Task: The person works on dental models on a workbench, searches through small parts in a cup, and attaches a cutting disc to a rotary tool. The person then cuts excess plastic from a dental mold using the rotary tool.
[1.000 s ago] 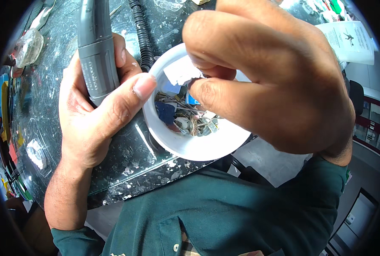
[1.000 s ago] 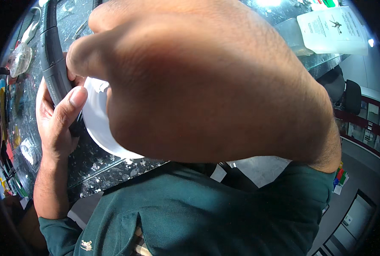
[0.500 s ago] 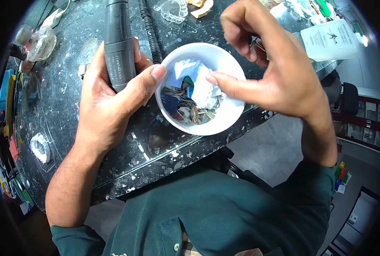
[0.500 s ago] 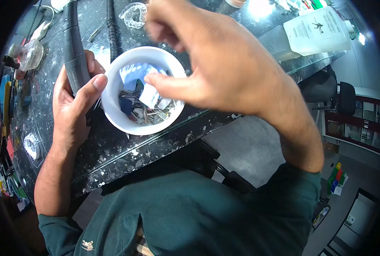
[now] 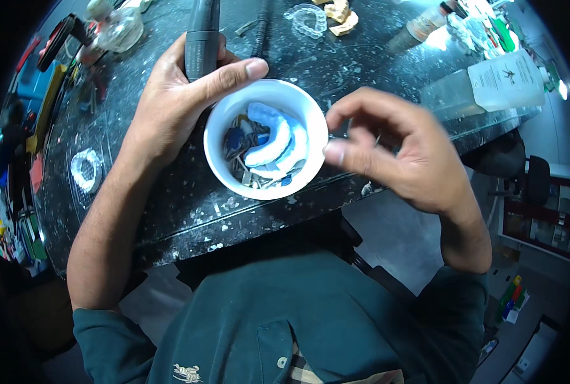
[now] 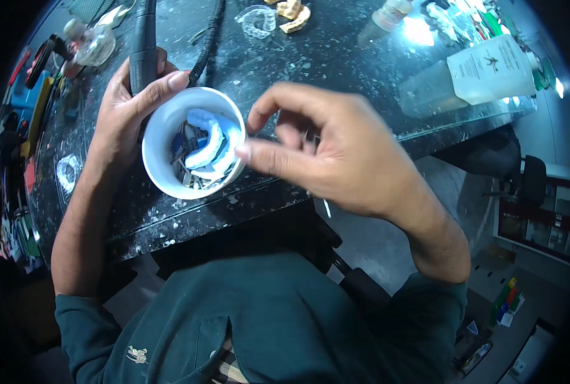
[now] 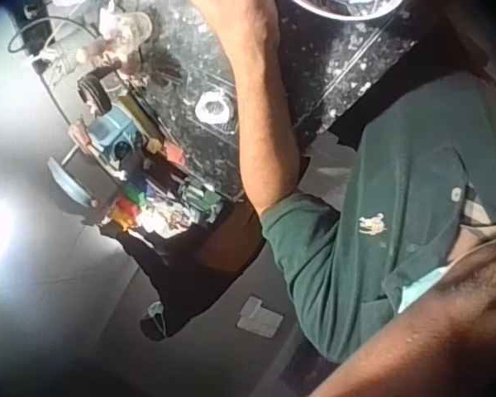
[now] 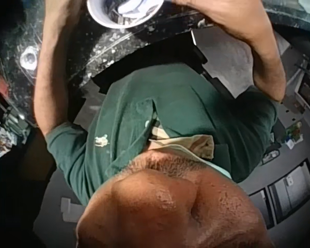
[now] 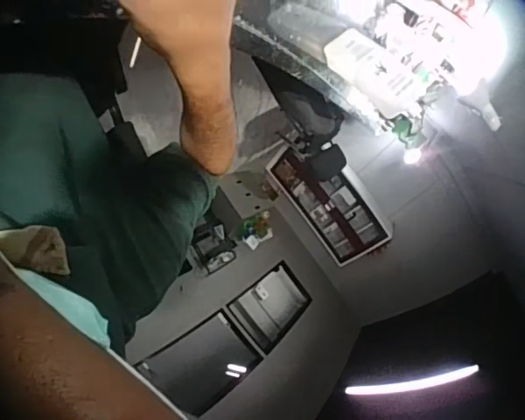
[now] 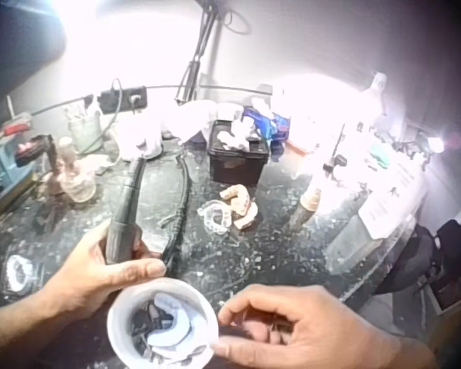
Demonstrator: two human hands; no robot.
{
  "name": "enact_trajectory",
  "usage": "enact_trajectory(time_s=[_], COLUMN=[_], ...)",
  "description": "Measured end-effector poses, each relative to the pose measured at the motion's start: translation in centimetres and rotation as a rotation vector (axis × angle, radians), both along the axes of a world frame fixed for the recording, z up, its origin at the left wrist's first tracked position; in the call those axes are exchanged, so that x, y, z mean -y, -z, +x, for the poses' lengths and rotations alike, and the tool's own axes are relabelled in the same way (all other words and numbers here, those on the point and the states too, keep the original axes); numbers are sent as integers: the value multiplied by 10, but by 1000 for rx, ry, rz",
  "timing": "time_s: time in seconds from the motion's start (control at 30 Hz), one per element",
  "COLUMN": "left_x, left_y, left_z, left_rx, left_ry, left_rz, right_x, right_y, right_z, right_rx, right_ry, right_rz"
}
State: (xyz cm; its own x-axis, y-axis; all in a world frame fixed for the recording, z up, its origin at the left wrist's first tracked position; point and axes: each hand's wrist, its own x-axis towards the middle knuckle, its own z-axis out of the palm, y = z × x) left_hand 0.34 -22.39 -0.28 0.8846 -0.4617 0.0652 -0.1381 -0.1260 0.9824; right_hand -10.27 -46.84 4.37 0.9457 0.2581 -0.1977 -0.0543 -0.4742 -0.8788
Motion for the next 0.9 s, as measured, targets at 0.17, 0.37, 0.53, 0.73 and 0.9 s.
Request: enact_trajectory(time_s=[0.17, 0.37, 0.53, 0.73, 0.9], left_x=[-11, -8, -13, -13, -11], left_y=[3, 13, 5, 6, 17], left_z=[-3, -8, -6, -8, -5], left_rx=[117, 66, -58, -31, 77], left_ry=[38, 46, 155, 125, 86], left_rz=[82, -133, -90, -73, -96], right_x=[-3, -29, -28, -45, -64], right_y=[-4, -10, -17, -14, -5], right_z=[38, 70, 76, 66, 54], right_rx=[820, 833, 736, 838, 941], right_ry=[-271, -631, -707, -530, -469], right_rz=[-239, -550, -565, -474, -804])
